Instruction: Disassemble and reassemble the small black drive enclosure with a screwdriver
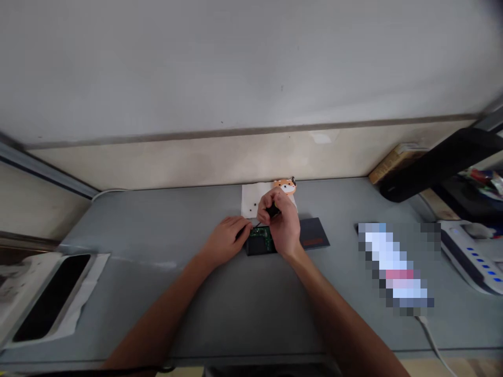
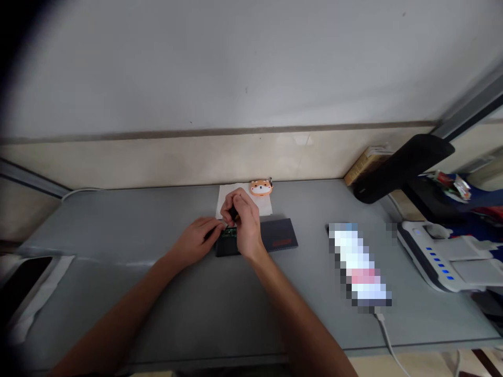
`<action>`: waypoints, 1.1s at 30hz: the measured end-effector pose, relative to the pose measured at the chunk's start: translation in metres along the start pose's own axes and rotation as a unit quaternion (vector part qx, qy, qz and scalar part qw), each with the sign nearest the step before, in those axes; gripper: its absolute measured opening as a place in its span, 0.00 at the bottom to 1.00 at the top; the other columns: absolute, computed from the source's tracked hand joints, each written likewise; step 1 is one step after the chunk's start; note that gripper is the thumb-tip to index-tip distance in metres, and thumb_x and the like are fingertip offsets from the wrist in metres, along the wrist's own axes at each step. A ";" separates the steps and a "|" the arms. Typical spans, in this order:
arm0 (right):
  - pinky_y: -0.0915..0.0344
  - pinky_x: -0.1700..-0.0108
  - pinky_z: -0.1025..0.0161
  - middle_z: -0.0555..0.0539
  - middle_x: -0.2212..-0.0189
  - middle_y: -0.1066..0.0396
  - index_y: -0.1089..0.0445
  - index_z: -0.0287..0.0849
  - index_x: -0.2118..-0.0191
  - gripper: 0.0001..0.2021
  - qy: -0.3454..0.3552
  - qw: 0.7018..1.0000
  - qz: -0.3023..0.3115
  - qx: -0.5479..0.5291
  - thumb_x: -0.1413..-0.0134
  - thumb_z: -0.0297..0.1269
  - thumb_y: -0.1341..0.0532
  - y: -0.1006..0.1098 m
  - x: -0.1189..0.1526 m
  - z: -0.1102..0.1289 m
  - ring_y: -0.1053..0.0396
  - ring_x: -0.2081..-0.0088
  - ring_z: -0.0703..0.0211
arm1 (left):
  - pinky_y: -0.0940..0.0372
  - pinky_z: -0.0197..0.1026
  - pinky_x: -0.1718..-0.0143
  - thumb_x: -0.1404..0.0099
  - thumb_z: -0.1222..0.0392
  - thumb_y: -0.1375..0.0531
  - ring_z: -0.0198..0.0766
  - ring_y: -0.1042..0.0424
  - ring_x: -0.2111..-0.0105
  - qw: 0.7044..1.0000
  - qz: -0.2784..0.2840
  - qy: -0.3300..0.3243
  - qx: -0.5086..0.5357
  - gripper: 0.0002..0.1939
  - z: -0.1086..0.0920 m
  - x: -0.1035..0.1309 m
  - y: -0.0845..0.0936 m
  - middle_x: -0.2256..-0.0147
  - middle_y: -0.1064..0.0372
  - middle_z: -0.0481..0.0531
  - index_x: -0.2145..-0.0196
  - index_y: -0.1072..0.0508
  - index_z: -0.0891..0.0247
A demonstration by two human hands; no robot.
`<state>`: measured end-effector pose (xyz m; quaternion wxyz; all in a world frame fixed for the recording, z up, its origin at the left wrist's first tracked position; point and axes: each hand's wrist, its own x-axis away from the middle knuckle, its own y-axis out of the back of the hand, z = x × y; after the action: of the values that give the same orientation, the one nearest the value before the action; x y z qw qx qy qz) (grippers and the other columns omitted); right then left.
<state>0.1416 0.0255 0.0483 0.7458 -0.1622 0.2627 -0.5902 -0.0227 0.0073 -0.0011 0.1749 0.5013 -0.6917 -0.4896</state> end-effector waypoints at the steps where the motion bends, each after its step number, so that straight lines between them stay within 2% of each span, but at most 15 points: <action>1: 0.53 0.74 0.63 0.55 0.78 0.47 0.42 0.46 0.71 0.17 0.000 1.000 0.001 0.001 0.39 0.51 0.42 0.000 0.000 0.000 0.51 0.78 0.65 | 0.30 0.47 0.56 0.21 0.55 0.53 0.42 0.25 0.63 1.000 -0.001 -0.001 -0.002 0.19 0.000 0.000 0.000 0.64 0.22 0.53 0.61 0.25 0.60; 8: 0.53 0.75 0.64 0.55 0.78 0.46 0.41 0.45 0.71 0.16 0.009 1.000 -0.017 -0.011 0.38 0.49 0.42 0.002 -0.002 -0.001 0.50 0.79 0.66 | 0.30 0.46 0.57 0.21 0.54 0.54 0.42 0.24 0.64 1.000 -0.005 -0.007 -0.006 0.20 -0.001 -0.001 0.000 0.66 0.23 0.52 0.63 0.26 0.60; 21: 0.53 0.75 0.64 0.55 0.78 0.45 0.39 0.44 0.72 0.16 0.012 0.999 -0.007 -0.044 0.37 0.48 0.41 0.003 -0.003 0.000 0.49 0.79 0.67 | 0.30 0.47 0.56 0.21 0.55 0.54 0.42 0.25 0.63 1.000 -0.008 -0.014 -0.006 0.20 0.000 0.000 0.000 0.65 0.23 0.53 0.63 0.26 0.60; 28: 0.54 0.76 0.64 0.55 0.79 0.45 0.40 0.45 0.72 0.16 0.014 1.000 -0.016 -0.022 0.37 0.49 0.41 0.003 -0.003 -0.001 0.50 0.79 0.67 | 0.31 0.47 0.57 0.21 0.55 0.55 0.43 0.25 0.64 1.000 -0.008 -0.008 -0.016 0.20 -0.001 -0.001 0.001 0.66 0.23 0.53 0.63 0.26 0.61; 33: 0.52 0.75 0.63 0.55 0.78 0.44 0.38 0.44 0.71 0.15 0.006 1.000 0.008 -0.019 0.36 0.47 0.43 0.002 -0.001 -0.002 0.49 0.78 0.66 | 0.31 0.46 0.56 0.21 0.55 0.54 0.42 0.25 0.63 1.000 -0.002 -0.005 -0.013 0.19 -0.001 -0.001 0.000 0.66 0.23 0.52 0.63 0.26 0.60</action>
<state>0.1421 0.0271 0.0454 0.7458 -0.1704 0.2799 -0.5800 -0.0217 0.0074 -0.0003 0.1773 0.4982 -0.6851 -0.5010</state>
